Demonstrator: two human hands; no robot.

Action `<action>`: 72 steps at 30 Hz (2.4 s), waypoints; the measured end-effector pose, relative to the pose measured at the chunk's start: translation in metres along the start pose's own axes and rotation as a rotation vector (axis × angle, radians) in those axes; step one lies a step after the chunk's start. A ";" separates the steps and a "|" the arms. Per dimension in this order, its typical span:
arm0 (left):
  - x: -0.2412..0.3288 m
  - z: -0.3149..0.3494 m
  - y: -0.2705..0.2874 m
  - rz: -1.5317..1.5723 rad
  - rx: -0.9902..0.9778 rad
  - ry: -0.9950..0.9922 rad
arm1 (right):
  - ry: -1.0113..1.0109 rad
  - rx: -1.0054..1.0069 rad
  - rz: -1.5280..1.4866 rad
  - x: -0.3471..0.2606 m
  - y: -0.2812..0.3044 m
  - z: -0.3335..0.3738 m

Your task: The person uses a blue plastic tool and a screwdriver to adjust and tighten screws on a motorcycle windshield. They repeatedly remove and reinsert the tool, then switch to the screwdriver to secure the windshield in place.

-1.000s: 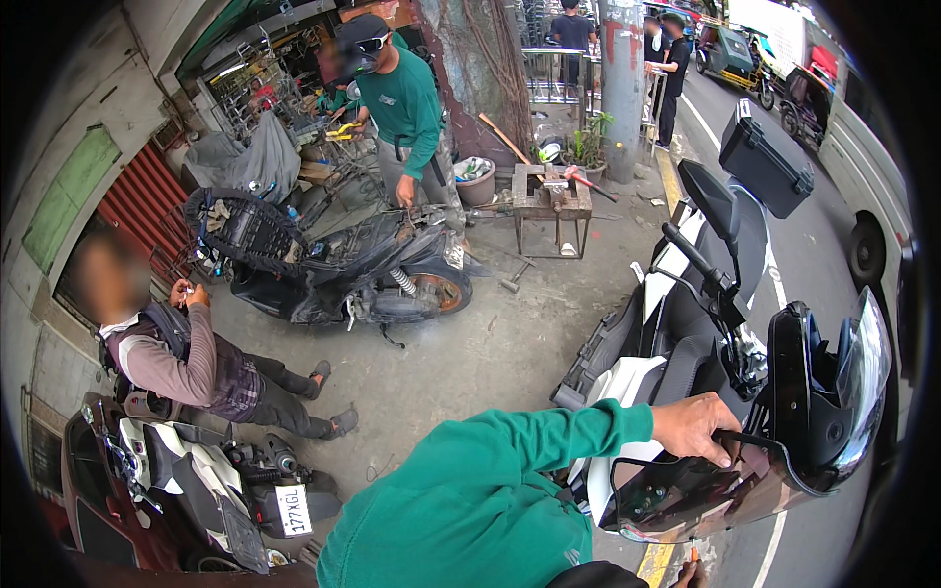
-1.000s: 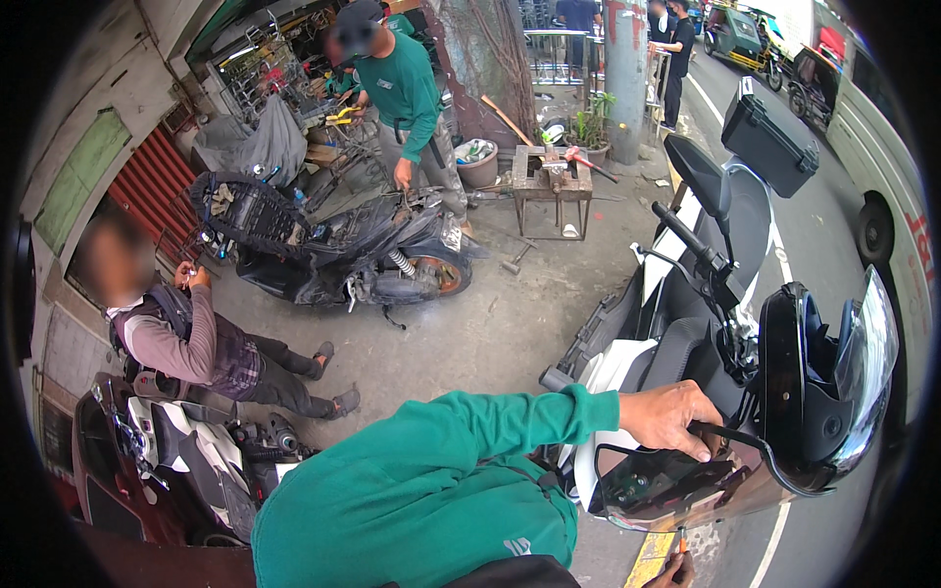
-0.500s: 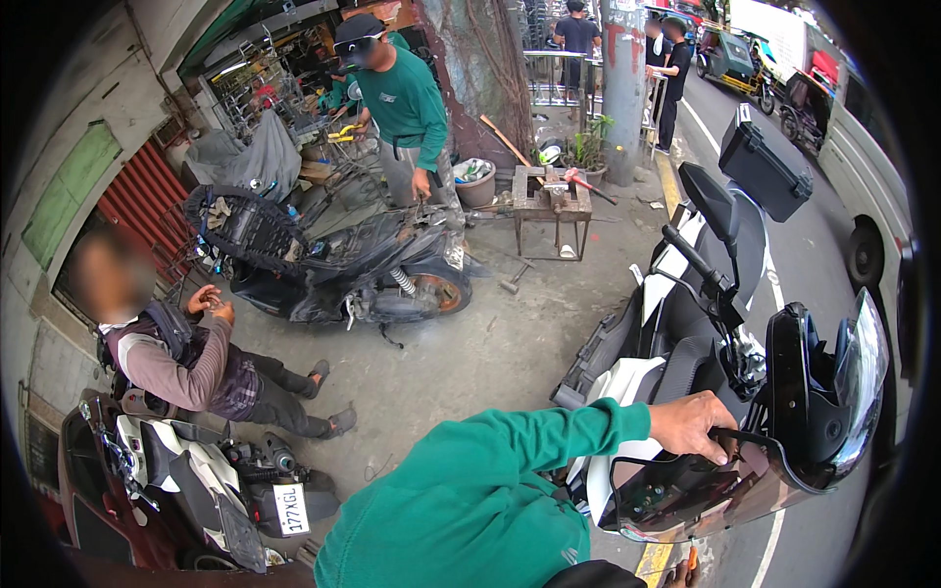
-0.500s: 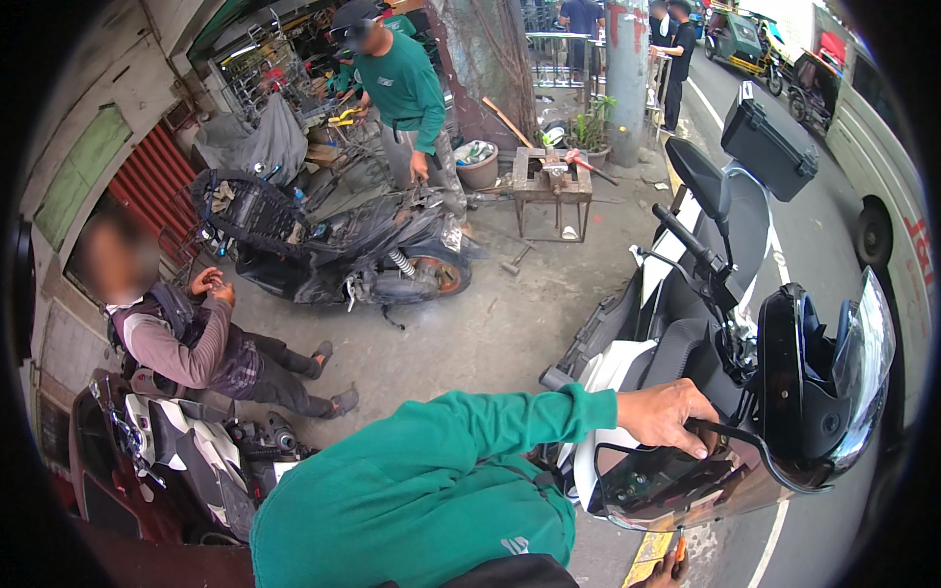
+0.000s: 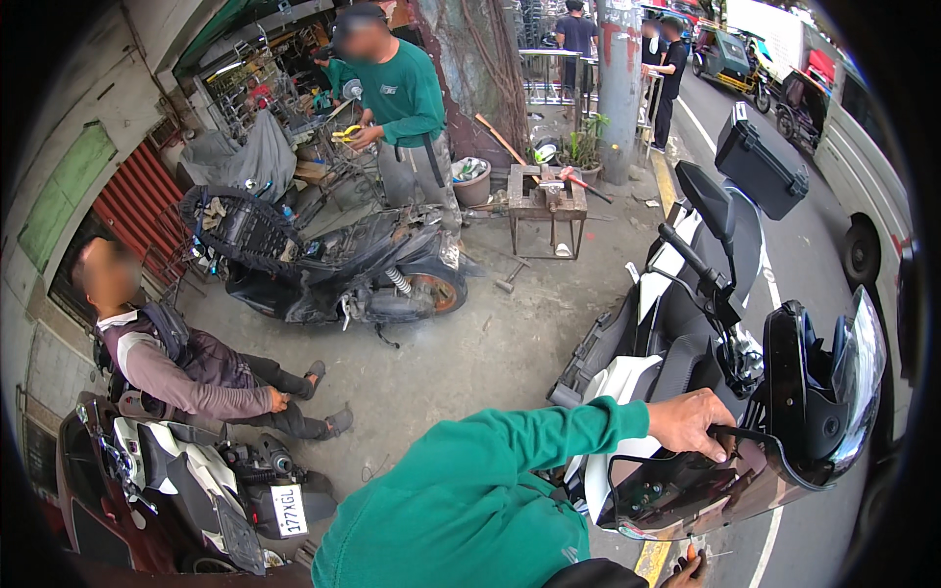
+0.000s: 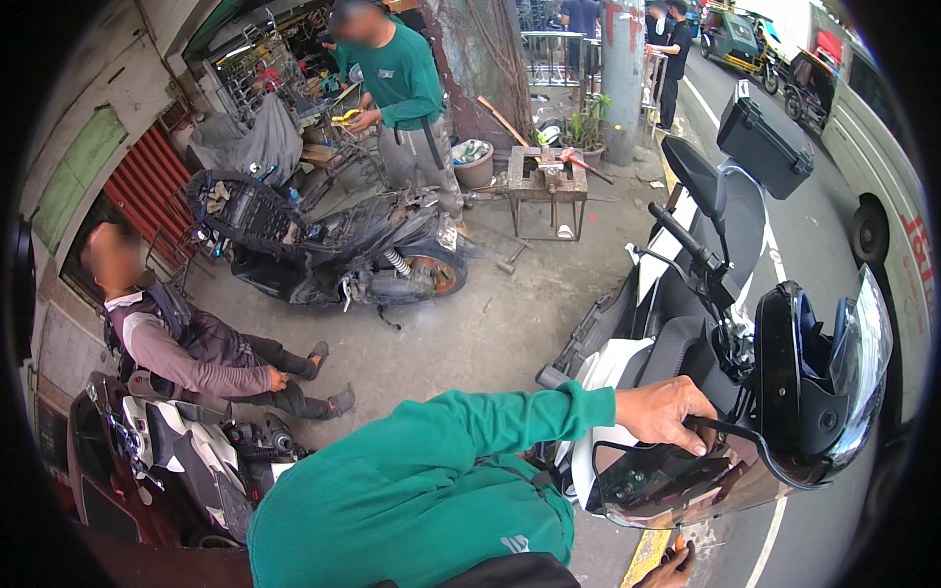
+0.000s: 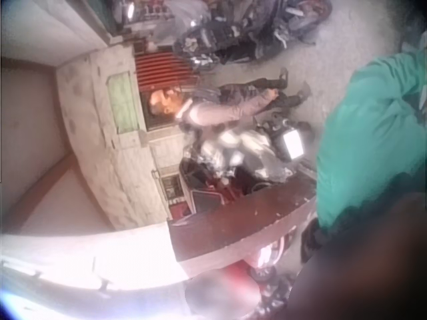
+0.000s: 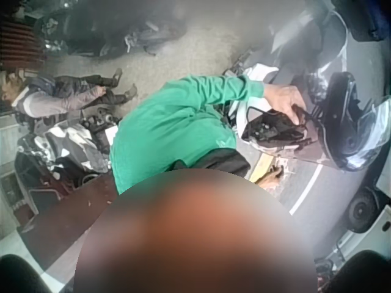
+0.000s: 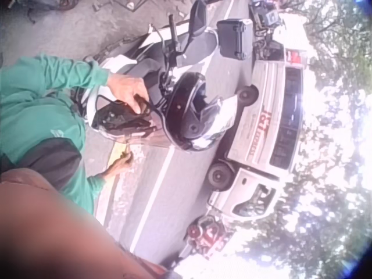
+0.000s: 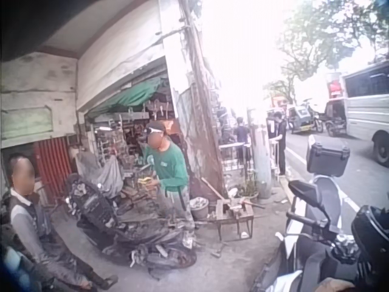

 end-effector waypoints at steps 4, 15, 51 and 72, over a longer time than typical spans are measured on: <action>0.001 0.000 0.000 -0.016 0.007 -0.008 | -0.046 0.199 -0.171 0.011 -0.002 -0.003; -0.001 0.000 0.000 0.006 0.010 -0.005 | -0.081 -0.058 -0.110 0.034 -0.004 -0.013; 0.001 0.001 -0.001 0.005 0.009 -0.030 | -0.171 -0.112 -0.313 0.001 -0.003 -0.001; 0.000 0.001 -0.002 -0.010 0.006 -0.019 | 0.272 0.132 0.395 0.007 -0.014 -0.016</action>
Point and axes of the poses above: each hand's wrist, its own z-axis away from the middle knuckle, its own y-axis out of the back of the hand, x = y × z, the point moved 4 cm from there along -z, towards the middle knuckle, and after that the axes turned 8 degrees about z, right-handed, at the moved point
